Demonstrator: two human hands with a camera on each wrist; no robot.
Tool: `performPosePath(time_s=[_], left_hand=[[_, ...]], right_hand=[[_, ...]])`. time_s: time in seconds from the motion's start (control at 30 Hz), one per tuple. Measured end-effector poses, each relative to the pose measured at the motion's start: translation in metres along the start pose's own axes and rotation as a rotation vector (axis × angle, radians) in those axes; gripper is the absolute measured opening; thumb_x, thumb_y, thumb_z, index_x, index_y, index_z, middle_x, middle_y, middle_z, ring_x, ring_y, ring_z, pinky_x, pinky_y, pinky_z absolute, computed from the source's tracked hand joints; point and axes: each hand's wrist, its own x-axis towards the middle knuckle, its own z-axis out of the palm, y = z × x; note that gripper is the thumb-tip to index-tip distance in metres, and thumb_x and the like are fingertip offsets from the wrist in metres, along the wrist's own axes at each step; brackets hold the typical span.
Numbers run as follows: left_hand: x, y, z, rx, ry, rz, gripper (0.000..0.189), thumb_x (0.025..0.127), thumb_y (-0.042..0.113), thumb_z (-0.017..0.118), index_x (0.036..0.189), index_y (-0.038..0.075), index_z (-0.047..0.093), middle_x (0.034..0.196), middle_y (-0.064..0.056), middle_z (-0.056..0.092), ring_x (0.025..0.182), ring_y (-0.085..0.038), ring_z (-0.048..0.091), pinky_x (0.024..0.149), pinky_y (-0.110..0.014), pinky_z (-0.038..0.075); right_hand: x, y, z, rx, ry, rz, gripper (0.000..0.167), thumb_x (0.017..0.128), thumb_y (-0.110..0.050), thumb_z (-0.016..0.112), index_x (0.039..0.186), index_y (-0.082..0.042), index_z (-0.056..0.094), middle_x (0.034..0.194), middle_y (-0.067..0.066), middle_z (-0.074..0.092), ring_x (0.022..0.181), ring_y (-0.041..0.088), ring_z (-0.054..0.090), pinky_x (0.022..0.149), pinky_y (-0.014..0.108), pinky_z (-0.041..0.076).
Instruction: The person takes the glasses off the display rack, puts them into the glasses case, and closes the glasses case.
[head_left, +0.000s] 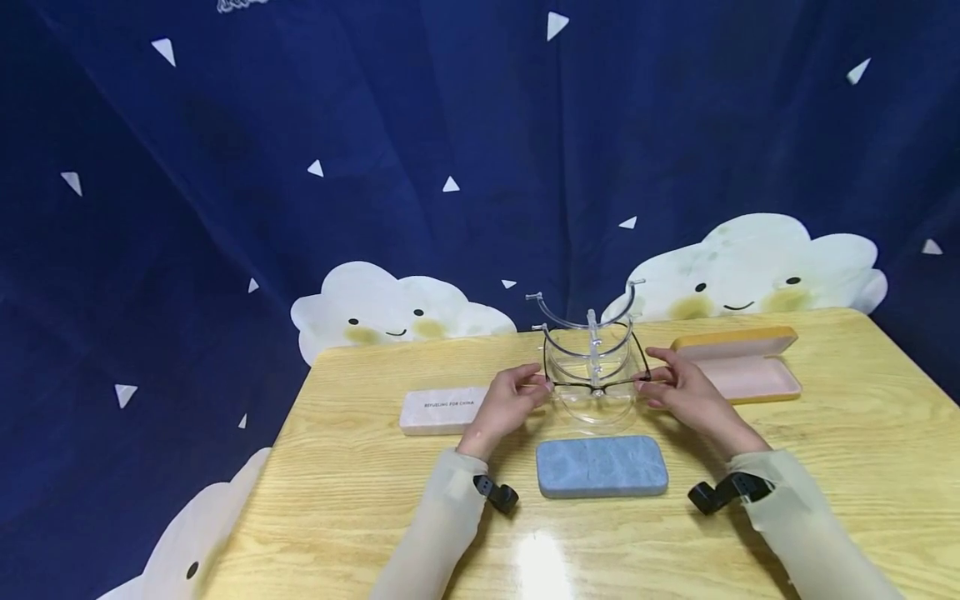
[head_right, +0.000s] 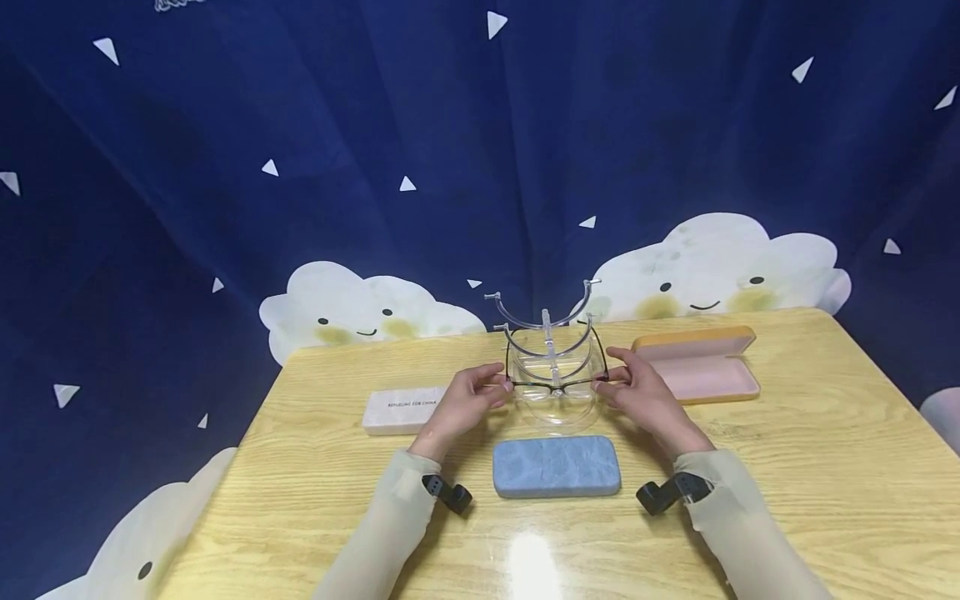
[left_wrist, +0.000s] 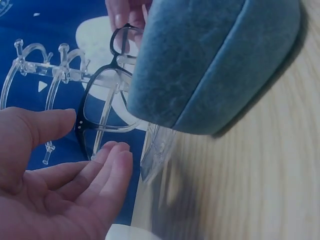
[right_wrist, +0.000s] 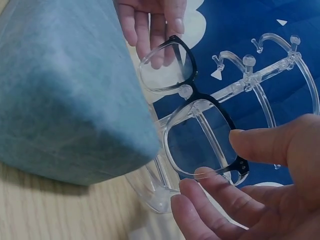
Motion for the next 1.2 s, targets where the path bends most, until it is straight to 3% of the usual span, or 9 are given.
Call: performPosePath(time_s=[0.27, 0.63, 0.8, 0.93, 1.13, 1.2], left_hand=[[0.002, 0.000, 0.002, -0.028, -0.005, 0.009, 0.053, 0.100, 0.018, 0.069, 0.147, -0.005, 0.054, 0.127, -0.021, 0.070, 0.108, -0.021, 0.072, 0.089, -0.024, 0.061], [0.003, 0.003, 0.003, -0.074, 0.006, 0.005, 0.050, 0.101, 0.014, 0.068, 0.145, -0.006, 0.056, 0.127, -0.024, 0.069, 0.113, -0.031, 0.073, 0.095, -0.034, 0.062], [0.004, 0.002, 0.003, -0.086, 0.011, 0.011, 0.049, 0.101, 0.011, 0.068, 0.145, -0.008, 0.055, 0.122, -0.024, 0.070, 0.107, -0.029, 0.075, 0.094, -0.037, 0.063], [0.002, 0.004, 0.001, -0.086, 0.008, 0.010, 0.050, 0.100, 0.011, 0.069, 0.144, -0.008, 0.056, 0.118, -0.022, 0.071, 0.098, -0.018, 0.075, 0.089, -0.031, 0.063], [-0.001, 0.007, -0.003, -0.105, -0.017, 0.027, 0.048, 0.099, 0.005, 0.068, 0.143, -0.009, 0.056, 0.113, -0.025, 0.072, 0.090, -0.017, 0.076, 0.084, -0.028, 0.064], [-0.001, 0.010, -0.005, -0.114, -0.028, 0.029, 0.048, 0.098, 0.003, 0.067, 0.143, -0.010, 0.056, 0.113, -0.027, 0.073, 0.088, -0.016, 0.076, 0.084, -0.030, 0.065]], right_hand=[[-0.001, -0.001, 0.001, -0.006, 0.003, -0.005, 0.075, 0.103, -0.005, 0.060, 0.161, 0.012, 0.016, 0.131, 0.037, 0.062, 0.093, -0.002, 0.067, 0.085, 0.028, 0.063], [-0.001, -0.004, -0.002, -0.028, -0.006, -0.001, 0.076, 0.104, -0.015, 0.063, 0.161, 0.010, 0.020, 0.121, 0.027, 0.071, 0.092, 0.001, 0.068, 0.082, 0.029, 0.063], [-0.001, -0.006, -0.004, -0.033, -0.012, 0.001, 0.077, 0.104, -0.017, 0.065, 0.160, 0.010, 0.021, 0.114, 0.019, 0.075, 0.088, 0.001, 0.069, 0.079, 0.028, 0.062], [-0.002, -0.009, -0.006, -0.044, -0.017, 0.014, 0.079, 0.104, -0.022, 0.065, 0.161, 0.008, 0.021, 0.112, 0.014, 0.076, 0.084, 0.003, 0.067, 0.077, 0.027, 0.061], [-0.007, -0.016, -0.009, -0.057, -0.034, 0.051, 0.079, 0.104, -0.028, 0.064, 0.161, 0.008, 0.023, 0.118, 0.019, 0.077, 0.074, 0.013, 0.067, 0.072, 0.028, 0.057], [-0.008, -0.019, -0.010, -0.074, -0.046, 0.058, 0.079, 0.105, -0.029, 0.063, 0.160, 0.009, 0.023, 0.121, 0.021, 0.076, 0.079, 0.011, 0.069, 0.073, 0.028, 0.058]])
